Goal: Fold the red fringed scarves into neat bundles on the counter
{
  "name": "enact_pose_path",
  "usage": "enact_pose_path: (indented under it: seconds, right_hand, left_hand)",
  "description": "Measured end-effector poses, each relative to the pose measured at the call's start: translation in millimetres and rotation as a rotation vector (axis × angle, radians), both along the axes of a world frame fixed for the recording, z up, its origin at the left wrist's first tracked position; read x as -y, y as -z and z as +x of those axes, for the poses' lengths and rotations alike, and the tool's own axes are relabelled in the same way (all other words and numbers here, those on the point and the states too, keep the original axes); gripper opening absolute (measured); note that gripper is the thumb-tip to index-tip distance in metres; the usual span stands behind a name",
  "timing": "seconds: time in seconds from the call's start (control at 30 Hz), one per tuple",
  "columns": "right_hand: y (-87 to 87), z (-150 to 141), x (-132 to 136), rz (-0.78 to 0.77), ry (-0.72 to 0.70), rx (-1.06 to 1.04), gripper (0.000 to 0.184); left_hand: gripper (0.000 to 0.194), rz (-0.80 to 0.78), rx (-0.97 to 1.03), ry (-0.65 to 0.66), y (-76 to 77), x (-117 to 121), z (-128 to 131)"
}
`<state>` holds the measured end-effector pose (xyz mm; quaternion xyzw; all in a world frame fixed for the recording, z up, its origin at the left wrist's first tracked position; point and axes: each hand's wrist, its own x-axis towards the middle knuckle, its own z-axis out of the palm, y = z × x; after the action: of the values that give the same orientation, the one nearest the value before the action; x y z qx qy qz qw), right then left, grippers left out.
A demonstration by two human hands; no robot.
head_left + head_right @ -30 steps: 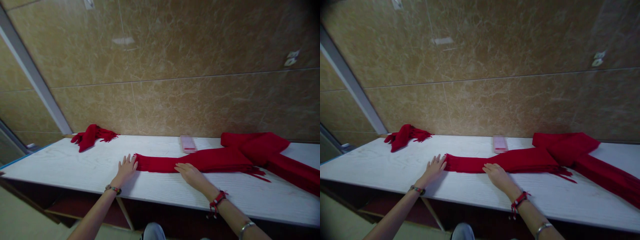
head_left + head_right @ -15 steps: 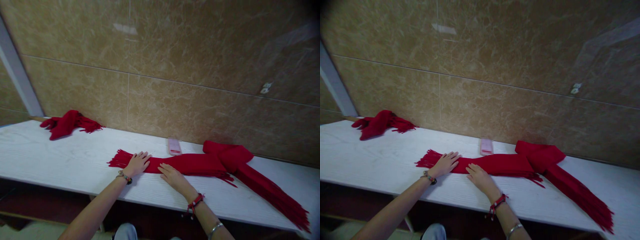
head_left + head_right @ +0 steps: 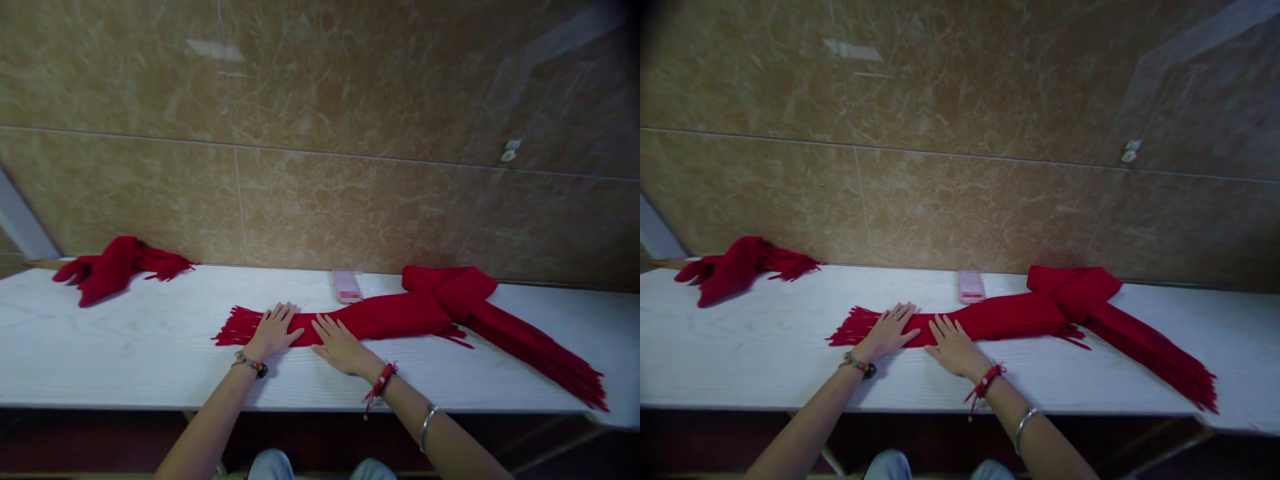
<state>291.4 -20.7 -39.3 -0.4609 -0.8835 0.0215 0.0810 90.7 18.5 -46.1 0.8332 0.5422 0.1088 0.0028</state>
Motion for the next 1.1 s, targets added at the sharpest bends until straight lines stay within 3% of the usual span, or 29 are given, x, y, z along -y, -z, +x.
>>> enact_pose_path:
  seconds: [0.17, 0.3, 0.43, 0.57, 0.73, 0.8, 0.87, 1.0, 1.1]
  right_hand:
    - [-21.8, 33.8, -1.8, 0.113, 0.12, 0.088, 0.062]
    - [-37.0, 59.2, -10.7, 0.212, 0.187, 0.142, 0.052]
    - [-36.4, 96.6, -16.1, 0.204, 0.256, 0.217, 0.046]
    - [-28.7, 154.2, -19.1, 0.198, 0.314, 0.299, 0.044]
    - [-31.8, 211.2, -18.6, 0.182, 0.516, 0.346, 0.042]
    - [-40.0, 206.8, -15.8, 0.221, 0.56, 0.318, 0.043]
    - [-47.9, 179.5, -11.6, 0.296, 0.517, 0.26, 0.048]
    - [-43.3, 81.0, 0.2, 0.331, 0.112, 0.089, 0.053]
    - [-24.3, 19.8, 9.2, 0.274, -0.002, -0.01, 0.055]
  left_hand:
    - [0.065, 0.032, -0.004, 0.022, -3.2, 2.2, 0.5]
    - [0.055, 0.046, -0.046, 0.213, -7.5, 4.9, 3.3]
    - [0.053, -0.051, -0.083, 0.211, -11.1, 4.7, 5.5]
    - [0.055, -0.091, -0.123, 0.189, -16.1, 4.9, 6.8]
    - [0.058, -0.109, -0.136, 0.183, -21.9, 6.5, 8.7]
    - [0.06, -0.115, -0.125, 0.19, -21.7, 5.7, 8.6]
    - [0.061, -0.116, -0.111, 0.201, -19.4, 3.8, 7.7]
    - [0.062, -0.088, -0.068, 0.2, -12.4, 1.0, 5.9]
    - [0.063, -0.076, -0.053, 0.176, -11.0, 2.7, 5.6]
